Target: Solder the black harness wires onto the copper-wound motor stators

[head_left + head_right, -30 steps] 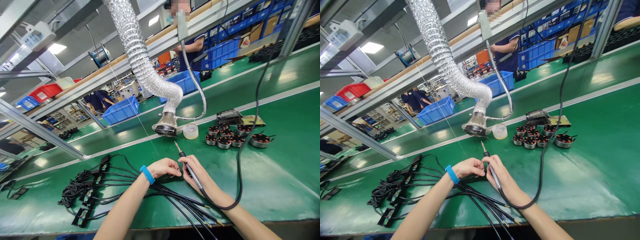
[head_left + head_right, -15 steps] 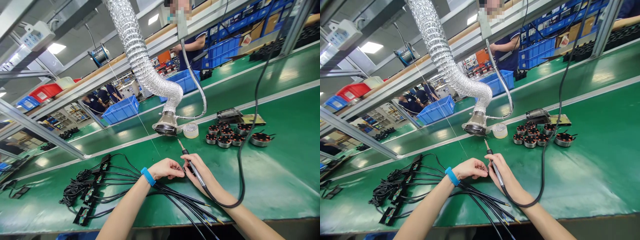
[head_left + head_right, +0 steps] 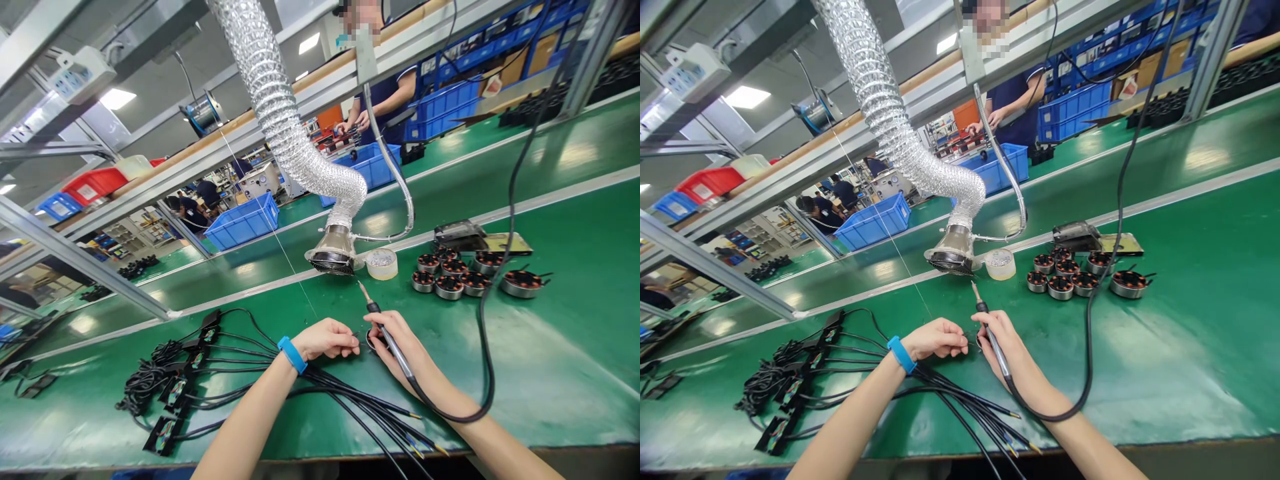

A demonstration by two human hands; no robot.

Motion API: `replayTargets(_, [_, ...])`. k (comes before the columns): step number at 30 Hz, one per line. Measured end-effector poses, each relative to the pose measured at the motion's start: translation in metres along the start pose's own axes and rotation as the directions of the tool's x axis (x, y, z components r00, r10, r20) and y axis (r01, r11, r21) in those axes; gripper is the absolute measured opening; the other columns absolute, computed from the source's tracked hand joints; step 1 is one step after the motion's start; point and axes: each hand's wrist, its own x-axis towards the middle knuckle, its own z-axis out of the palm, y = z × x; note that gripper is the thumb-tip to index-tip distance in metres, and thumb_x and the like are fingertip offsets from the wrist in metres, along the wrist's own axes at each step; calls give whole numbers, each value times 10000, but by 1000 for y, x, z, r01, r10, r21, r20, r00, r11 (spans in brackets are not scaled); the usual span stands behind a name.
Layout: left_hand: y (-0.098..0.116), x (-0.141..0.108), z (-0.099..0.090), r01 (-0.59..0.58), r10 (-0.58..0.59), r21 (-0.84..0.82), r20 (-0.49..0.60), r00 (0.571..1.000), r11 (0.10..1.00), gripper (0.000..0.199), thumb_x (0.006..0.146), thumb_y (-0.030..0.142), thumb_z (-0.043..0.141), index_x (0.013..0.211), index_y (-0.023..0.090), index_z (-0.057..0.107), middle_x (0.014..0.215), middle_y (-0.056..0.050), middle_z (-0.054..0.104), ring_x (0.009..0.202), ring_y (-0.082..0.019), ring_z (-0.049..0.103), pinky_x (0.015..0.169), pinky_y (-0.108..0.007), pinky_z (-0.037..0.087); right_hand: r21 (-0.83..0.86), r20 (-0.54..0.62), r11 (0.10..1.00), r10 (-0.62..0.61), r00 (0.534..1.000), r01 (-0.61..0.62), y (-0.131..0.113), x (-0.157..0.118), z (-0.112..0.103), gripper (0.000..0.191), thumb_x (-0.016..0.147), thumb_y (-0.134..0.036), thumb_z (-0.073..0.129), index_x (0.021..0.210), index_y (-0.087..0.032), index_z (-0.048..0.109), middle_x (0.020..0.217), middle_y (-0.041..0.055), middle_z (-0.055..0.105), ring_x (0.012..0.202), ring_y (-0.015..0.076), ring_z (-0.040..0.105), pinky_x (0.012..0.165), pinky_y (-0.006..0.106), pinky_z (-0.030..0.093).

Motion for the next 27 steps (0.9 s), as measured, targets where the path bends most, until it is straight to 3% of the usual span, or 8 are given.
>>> replayTargets(5, [1,5,0,-82,79,-63,-59,995,995,494,773,553,716,931,85,711,693,-11,636,374,-13,362,375,-206,210,1,7,1000,-3,1000,3,-1,0,0,329,963,-132,434,1261,-259,489,991,41,495,849,141,596,826,274,532])
replayTargets(11, [-4,1,-1,-81,83,20,-235,969,997,406,727,489,742,782,92,676,620,-4,623,390,-33,424,385,-193,282,-6,-1,1000,1,1000,-1,-1,0,0,322,959,-141,433,1251,-259,498,995,45,494,841,144,598,816,280,541])
replayTargets(16, [-3,-2,7,-133,147,74,-230,962,988,493,753,600,694,818,114,642,655,7,624,371,-21,374,373,-195,229,8,2,1000,4,1000,-4,-4,-2,0,351,952,-139,421,1269,-268,498,1005,50,502,849,146,607,816,282,555])
replayTargets(21, [1,3,17,-133,158,103,-290,944,986,460,688,563,747,774,138,593,597,33,585,354,-32,366,366,-199,191,13,18,1000,27,999,-27,-3,-6,0,405,933,-104,428,1302,-263,484,1036,56,518,863,142,601,829,289,559])
replayTargets(27, [-5,0,14,-136,171,176,-199,965,975,465,740,572,716,759,120,608,635,23,566,429,-28,314,422,-212,178,43,43,998,39,998,-41,-8,-7,-2,418,931,-91,418,1306,-267,466,1033,52,499,869,139,591,837,291,551])
